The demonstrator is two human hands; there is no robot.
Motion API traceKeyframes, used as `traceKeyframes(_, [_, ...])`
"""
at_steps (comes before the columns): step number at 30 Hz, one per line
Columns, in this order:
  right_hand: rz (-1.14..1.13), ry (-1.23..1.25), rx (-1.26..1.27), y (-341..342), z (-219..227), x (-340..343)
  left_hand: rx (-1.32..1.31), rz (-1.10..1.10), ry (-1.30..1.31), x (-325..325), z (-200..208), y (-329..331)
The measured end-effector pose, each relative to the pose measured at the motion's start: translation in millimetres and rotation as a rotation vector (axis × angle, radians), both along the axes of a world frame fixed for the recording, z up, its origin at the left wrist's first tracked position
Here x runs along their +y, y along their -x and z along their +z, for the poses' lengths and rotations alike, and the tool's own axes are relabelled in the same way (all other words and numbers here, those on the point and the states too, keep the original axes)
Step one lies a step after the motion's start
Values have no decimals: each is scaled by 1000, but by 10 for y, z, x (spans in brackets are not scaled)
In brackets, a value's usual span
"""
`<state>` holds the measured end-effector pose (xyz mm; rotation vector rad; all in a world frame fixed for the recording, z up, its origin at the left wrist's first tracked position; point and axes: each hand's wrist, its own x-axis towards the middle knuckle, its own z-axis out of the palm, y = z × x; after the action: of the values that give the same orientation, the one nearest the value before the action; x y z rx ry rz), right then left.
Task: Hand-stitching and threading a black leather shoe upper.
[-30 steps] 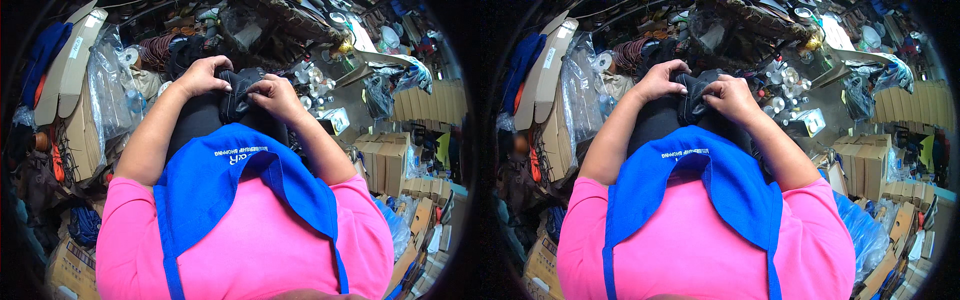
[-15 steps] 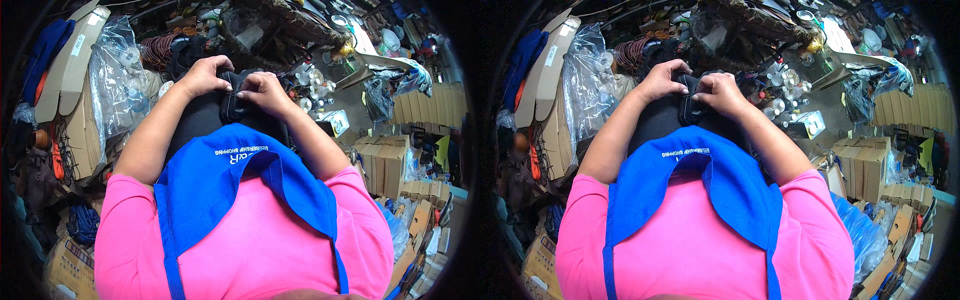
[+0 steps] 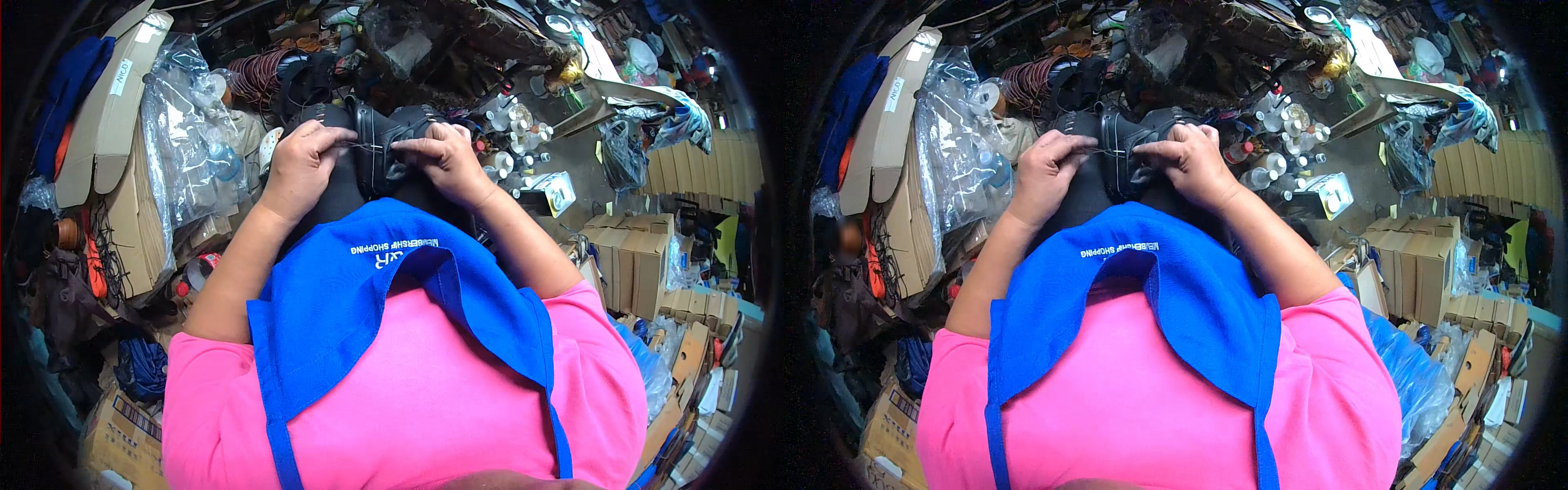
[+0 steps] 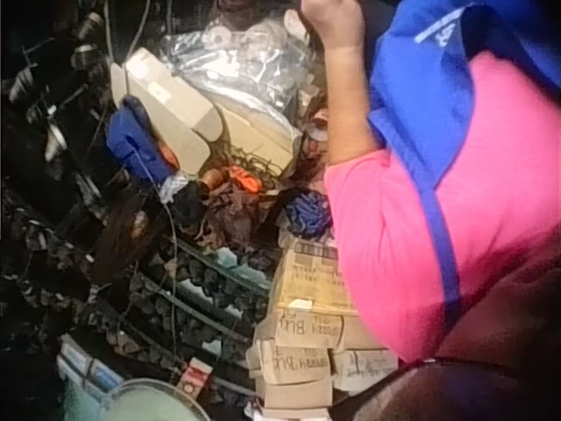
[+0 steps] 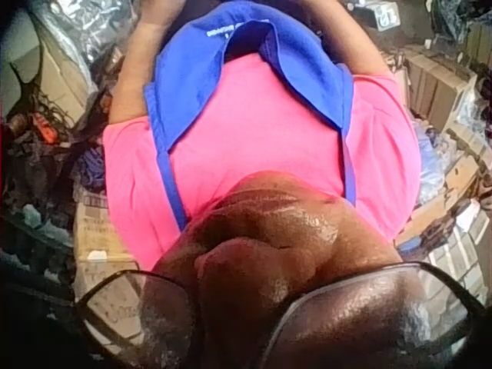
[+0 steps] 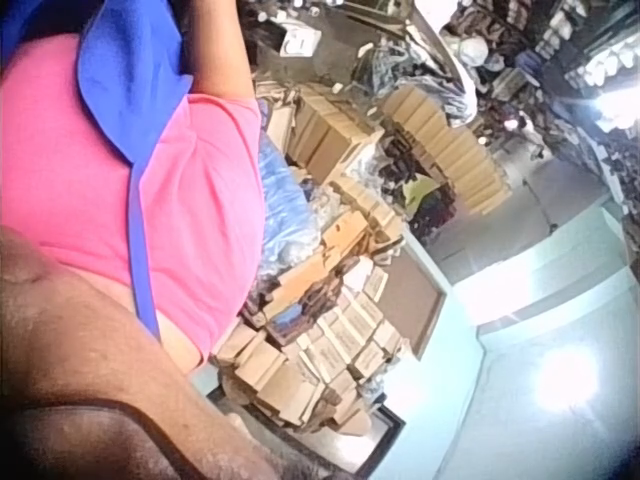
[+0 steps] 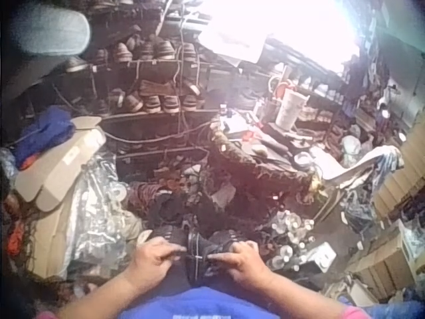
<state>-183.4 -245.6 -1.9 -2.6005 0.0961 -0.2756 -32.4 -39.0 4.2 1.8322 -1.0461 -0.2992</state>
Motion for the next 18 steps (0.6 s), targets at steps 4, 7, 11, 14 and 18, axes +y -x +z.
traceKeyframes(4, [26, -23, 114, -102, 80, -117, -414, -24, 30, -35, -84, -52])
traceKeyframes(7, [39, -52, 96, -141, 95, -146, -288, 2, -50, -74, -126, -37])
traceKeyframes(11, [36, -108, 152, -184, 92, -163, -296, 2, -46, -85, -139, -31])
traceKeyframes(14, [47, -135, 159, -193, 65, -185, -323, -3, -57, -89, -148, -29])
traceKeyframes(18, [43, -115, 153, -187, 75, -192, -365, 0, -81, -102, -122, -23])
